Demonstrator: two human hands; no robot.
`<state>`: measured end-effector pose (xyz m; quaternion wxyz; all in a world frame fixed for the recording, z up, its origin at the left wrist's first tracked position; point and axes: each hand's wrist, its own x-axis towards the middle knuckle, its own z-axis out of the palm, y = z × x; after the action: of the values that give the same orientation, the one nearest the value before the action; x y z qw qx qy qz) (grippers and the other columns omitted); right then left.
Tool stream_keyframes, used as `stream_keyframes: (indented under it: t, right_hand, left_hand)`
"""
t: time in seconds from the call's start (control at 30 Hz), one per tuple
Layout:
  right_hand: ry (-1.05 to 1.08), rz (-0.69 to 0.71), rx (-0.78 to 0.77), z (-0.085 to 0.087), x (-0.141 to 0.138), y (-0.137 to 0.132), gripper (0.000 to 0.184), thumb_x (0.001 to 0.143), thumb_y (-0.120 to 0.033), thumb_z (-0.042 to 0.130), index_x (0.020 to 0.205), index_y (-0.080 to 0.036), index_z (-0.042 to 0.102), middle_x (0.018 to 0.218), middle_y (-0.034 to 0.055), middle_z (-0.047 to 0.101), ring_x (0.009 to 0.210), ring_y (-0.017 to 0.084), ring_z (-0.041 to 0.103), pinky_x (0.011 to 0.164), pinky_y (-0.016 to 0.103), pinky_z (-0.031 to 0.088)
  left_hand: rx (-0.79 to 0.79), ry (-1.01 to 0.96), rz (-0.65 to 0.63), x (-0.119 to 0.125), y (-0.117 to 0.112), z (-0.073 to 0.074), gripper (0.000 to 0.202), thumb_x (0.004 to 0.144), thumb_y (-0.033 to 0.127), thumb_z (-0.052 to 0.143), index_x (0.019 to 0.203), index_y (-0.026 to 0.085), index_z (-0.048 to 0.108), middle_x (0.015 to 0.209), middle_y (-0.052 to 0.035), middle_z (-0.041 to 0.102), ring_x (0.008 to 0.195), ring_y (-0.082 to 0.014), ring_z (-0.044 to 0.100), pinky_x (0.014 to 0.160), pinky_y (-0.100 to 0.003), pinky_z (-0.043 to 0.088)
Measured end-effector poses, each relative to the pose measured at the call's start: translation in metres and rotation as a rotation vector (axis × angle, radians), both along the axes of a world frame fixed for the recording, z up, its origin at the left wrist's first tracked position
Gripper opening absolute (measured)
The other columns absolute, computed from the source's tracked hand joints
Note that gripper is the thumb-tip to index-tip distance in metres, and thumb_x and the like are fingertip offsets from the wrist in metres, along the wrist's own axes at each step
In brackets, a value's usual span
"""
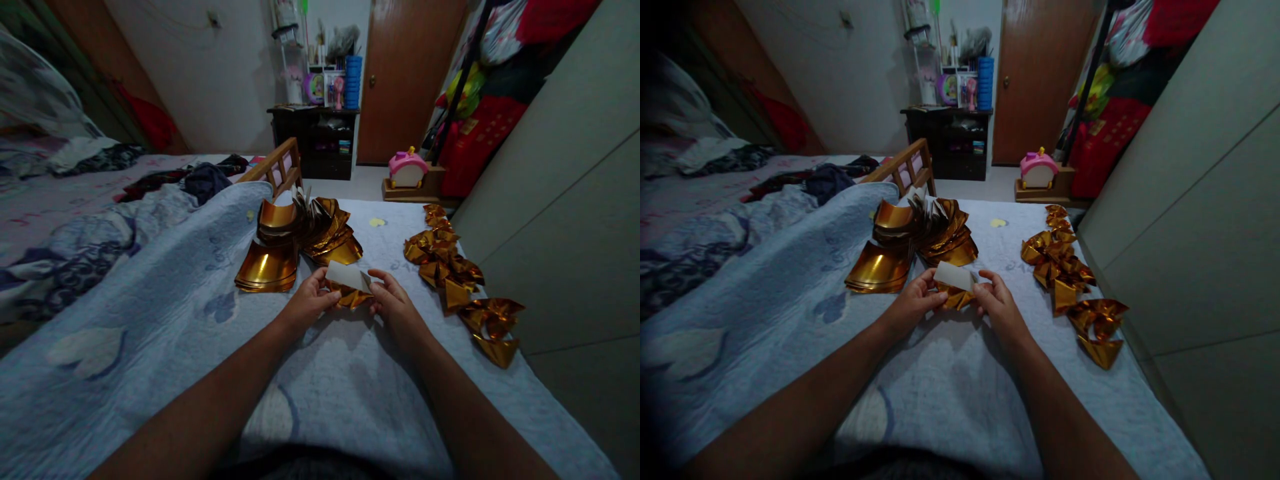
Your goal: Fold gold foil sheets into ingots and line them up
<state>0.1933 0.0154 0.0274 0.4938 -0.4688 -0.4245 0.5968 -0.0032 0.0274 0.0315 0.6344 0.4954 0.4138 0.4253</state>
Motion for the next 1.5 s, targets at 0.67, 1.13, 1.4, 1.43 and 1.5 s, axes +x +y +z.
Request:
stream_keyframes:
  t: [0.67, 1.13, 1.4, 1.43, 1.5]
  right_hand:
    - [0.035, 0.202, 0.13, 0.007, -0.007, -0.008, 0.049, 0.076, -0.029, 0.072, 0.124, -0.031, 0.06, 0.102, 0.0004, 0.07, 0.077, 0.015, 0.063, 0.067, 0.027, 0.048]
    - [-0.073, -0.058, 0.181, 0.002, 0.002, -0.001, 0.026, 0.072, -0.025, 0.069, 0.098, -0.021, 0.074, 0.083, 0.0005, 0.07, 0.063, 0.012, 0.055, 0.062, 0.027, 0.044]
    - [-0.166, 0.008, 0.168, 0.009, -0.002, -0.008, 0.032, 0.072, -0.027, 0.063, 0.102, -0.021, 0.074, 0.081, 0.0025, 0.069, 0.066, 0.015, 0.056, 0.061, 0.029, 0.044]
    - [-0.159, 0.029, 0.168, 0.01, -0.001, -0.009, 0.03, 0.073, -0.027, 0.063, 0.1, -0.022, 0.074, 0.079, 0.0023, 0.068, 0.066, 0.015, 0.056, 0.061, 0.029, 0.044]
    - [-0.127, 0.037, 0.176, 0.011, 0.0, -0.01, 0.024, 0.077, -0.031, 0.064, 0.098, -0.022, 0.073, 0.077, 0.0014, 0.066, 0.065, 0.015, 0.055, 0.061, 0.029, 0.044]
  left_hand:
    - [-0.164, -0.226, -0.161, 0.0, -0.003, 0.001, 0.034, 0.062, 0.015, 0.063, 0.096, 0.017, 0.065, 0.083, -0.0028, 0.071, 0.069, -0.0151, 0.064, 0.064, -0.025, 0.049]
    - [-0.232, -0.394, 0.05, -0.003, 0.001, 0.005, 0.044, 0.084, 0.044, 0.074, 0.118, 0.02, 0.061, 0.097, -0.0058, 0.072, 0.079, -0.0179, 0.07, 0.067, -0.029, 0.059]
    - [-0.175, -0.34, 0.044, -0.001, 0.003, 0.002, 0.062, 0.071, 0.025, 0.087, 0.124, 0.02, 0.055, 0.104, -0.0051, 0.072, 0.077, -0.0146, 0.07, 0.066, -0.024, 0.058]
    - [-0.166, -0.337, 0.063, -0.001, 0.003, 0.001, 0.06, 0.071, 0.025, 0.087, 0.122, 0.019, 0.056, 0.102, -0.0045, 0.072, 0.074, -0.0136, 0.069, 0.065, -0.023, 0.056]
    - [-0.157, -0.326, 0.093, -0.001, 0.005, 0.001, 0.054, 0.071, 0.024, 0.086, 0.117, 0.018, 0.058, 0.097, -0.0034, 0.073, 0.071, -0.0128, 0.068, 0.065, -0.023, 0.054]
